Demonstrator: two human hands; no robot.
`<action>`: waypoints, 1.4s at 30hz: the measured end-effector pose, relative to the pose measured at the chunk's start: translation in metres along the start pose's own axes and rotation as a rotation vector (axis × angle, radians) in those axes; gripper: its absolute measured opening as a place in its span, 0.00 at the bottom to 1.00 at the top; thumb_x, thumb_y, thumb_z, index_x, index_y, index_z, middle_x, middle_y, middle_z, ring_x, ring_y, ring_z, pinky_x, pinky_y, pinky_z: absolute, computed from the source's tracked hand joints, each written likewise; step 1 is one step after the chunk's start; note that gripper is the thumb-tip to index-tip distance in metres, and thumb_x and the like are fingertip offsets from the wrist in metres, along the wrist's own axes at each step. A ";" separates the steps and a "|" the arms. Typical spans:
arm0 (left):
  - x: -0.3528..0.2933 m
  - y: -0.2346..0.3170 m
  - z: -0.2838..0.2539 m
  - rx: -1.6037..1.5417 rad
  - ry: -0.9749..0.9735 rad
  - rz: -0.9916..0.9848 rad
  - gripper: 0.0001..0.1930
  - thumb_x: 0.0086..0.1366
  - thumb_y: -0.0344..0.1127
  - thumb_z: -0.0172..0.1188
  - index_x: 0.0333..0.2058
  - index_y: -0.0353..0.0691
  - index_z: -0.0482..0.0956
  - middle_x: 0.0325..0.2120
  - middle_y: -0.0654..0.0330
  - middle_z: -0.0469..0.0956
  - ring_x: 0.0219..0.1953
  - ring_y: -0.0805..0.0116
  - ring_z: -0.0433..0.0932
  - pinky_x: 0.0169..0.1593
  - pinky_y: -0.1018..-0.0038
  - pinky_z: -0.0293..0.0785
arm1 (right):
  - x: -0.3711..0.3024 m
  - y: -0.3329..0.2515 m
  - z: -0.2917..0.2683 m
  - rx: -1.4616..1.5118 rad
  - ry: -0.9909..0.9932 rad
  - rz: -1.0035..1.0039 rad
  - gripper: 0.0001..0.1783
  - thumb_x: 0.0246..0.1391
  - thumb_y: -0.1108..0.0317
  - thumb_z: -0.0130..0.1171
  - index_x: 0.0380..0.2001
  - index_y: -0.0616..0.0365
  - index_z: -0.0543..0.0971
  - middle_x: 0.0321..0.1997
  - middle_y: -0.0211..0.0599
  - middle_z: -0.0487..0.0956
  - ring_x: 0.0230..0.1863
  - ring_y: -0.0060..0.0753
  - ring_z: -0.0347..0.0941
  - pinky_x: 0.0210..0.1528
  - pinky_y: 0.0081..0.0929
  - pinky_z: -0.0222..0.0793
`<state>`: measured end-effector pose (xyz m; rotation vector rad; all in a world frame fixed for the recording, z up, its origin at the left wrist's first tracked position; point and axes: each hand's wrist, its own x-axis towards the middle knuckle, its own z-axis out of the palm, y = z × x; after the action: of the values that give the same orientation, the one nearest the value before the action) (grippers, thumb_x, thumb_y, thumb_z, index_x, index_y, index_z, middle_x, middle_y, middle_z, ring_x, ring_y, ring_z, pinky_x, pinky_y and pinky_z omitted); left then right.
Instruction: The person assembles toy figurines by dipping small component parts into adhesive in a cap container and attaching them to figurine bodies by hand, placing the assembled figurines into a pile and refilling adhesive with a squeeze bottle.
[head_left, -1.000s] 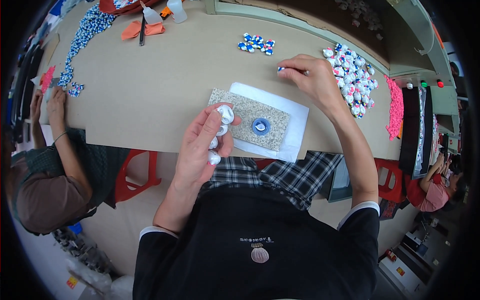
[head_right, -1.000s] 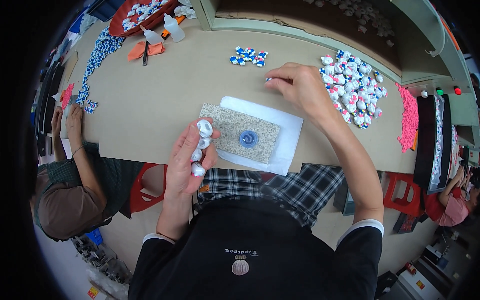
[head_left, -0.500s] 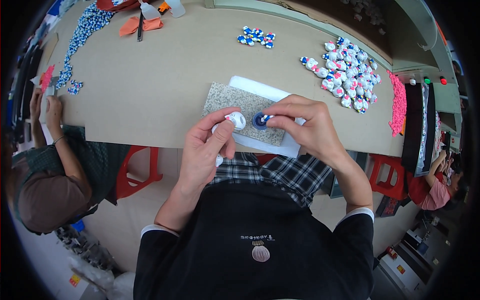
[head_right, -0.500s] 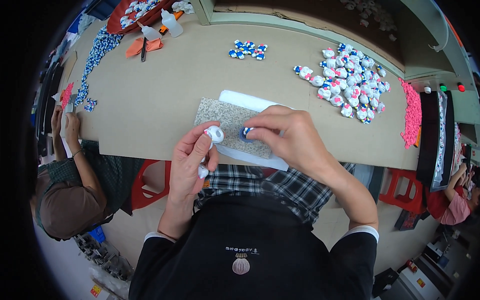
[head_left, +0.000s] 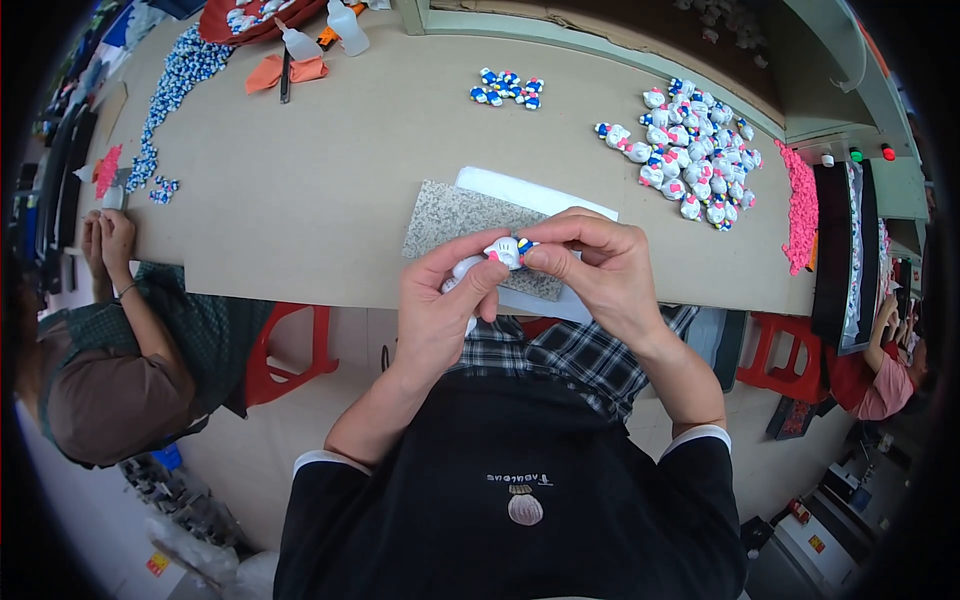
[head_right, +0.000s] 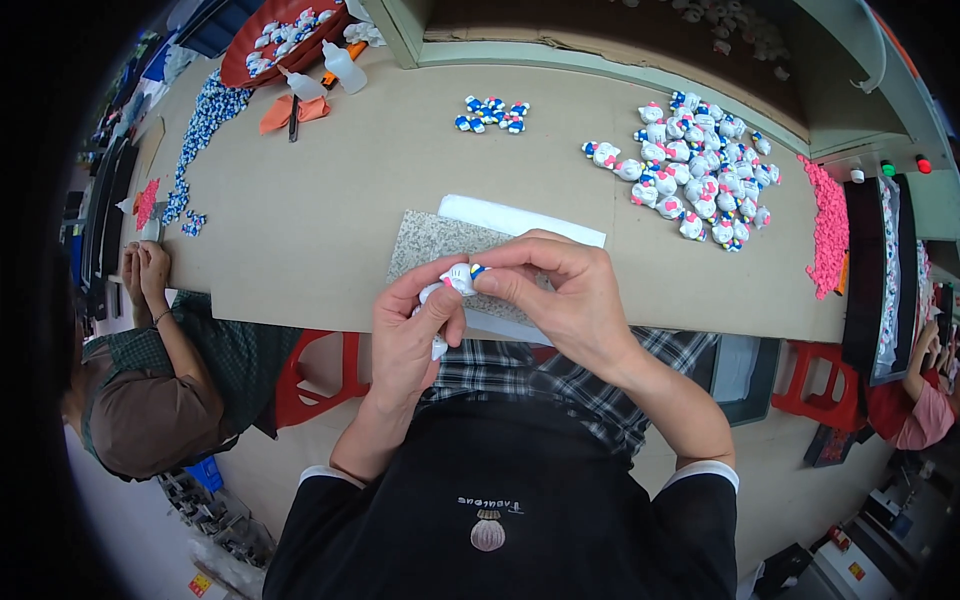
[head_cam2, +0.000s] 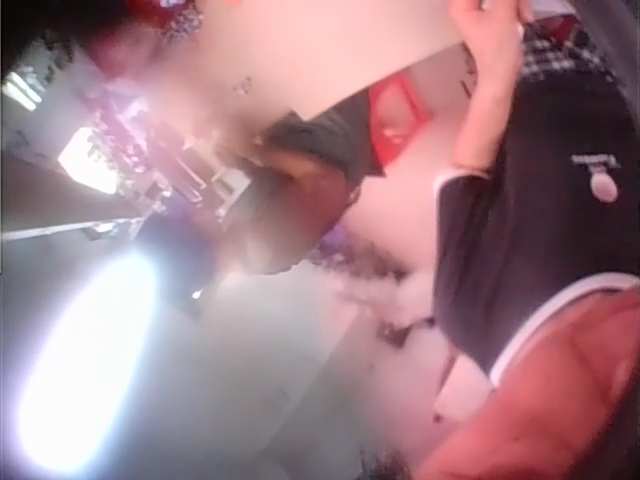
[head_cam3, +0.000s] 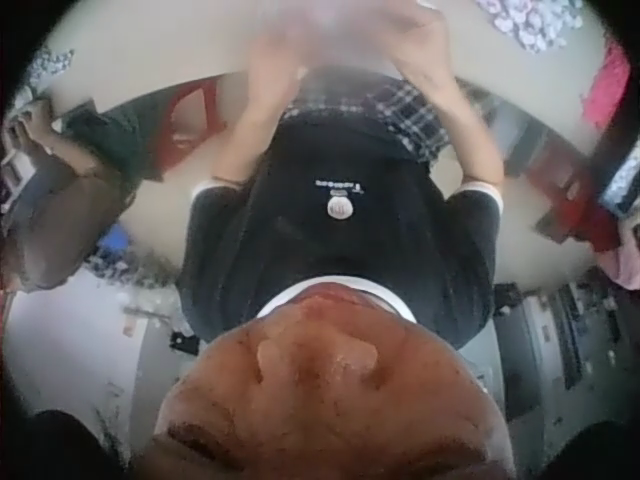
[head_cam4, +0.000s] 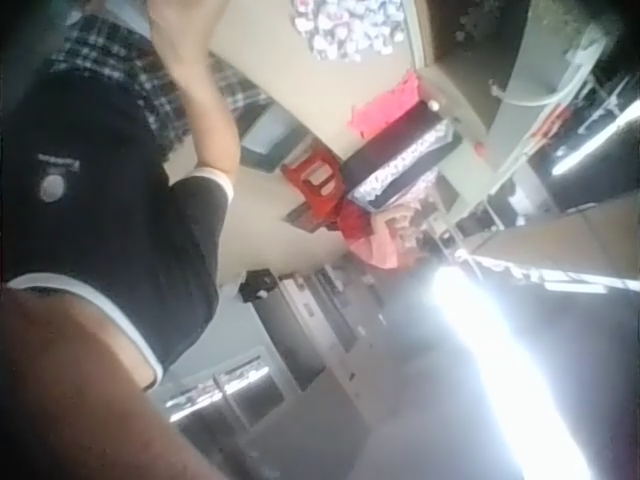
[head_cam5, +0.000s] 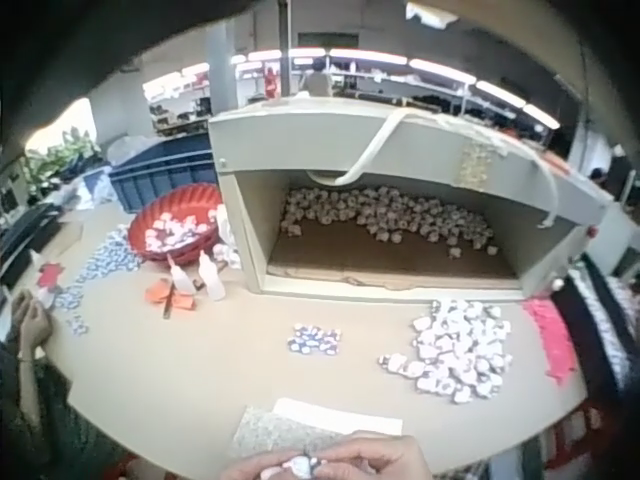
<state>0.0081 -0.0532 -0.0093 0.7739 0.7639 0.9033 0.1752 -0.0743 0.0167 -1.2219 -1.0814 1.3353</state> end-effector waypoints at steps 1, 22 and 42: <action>0.000 -0.002 0.000 0.019 -0.003 0.052 0.13 0.57 0.25 0.58 0.42 0.34 0.76 0.26 0.62 0.75 0.17 0.81 0.68 0.20 0.87 0.62 | -0.001 0.003 0.002 0.030 0.030 -0.036 0.09 0.47 0.77 0.60 0.34 0.64 0.79 0.33 0.36 0.77 0.36 0.22 0.73 0.38 0.18 0.69; 0.018 0.019 -0.007 -0.144 -0.062 -0.115 0.15 0.67 0.38 0.45 0.49 0.37 0.67 0.39 0.56 0.74 0.20 0.81 0.66 0.18 0.86 0.58 | 0.054 -0.014 -0.071 -0.939 0.076 0.081 0.10 0.46 0.71 0.59 0.33 0.64 0.79 0.30 0.39 0.79 0.27 0.27 0.73 0.33 0.25 0.69; 0.007 0.020 -0.008 -0.168 -0.113 -0.228 0.14 0.67 0.37 0.45 0.46 0.36 0.71 0.31 0.57 0.75 0.14 0.81 0.63 0.14 0.88 0.54 | 0.047 -0.025 -0.023 -0.444 -0.163 -0.203 0.08 0.49 0.75 0.55 0.34 0.61 0.79 0.32 0.35 0.78 0.33 0.22 0.73 0.36 0.18 0.68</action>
<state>-0.0039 -0.0372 0.0017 0.5717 0.6534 0.7019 0.2003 -0.0251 0.0339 -1.2900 -1.6357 1.0841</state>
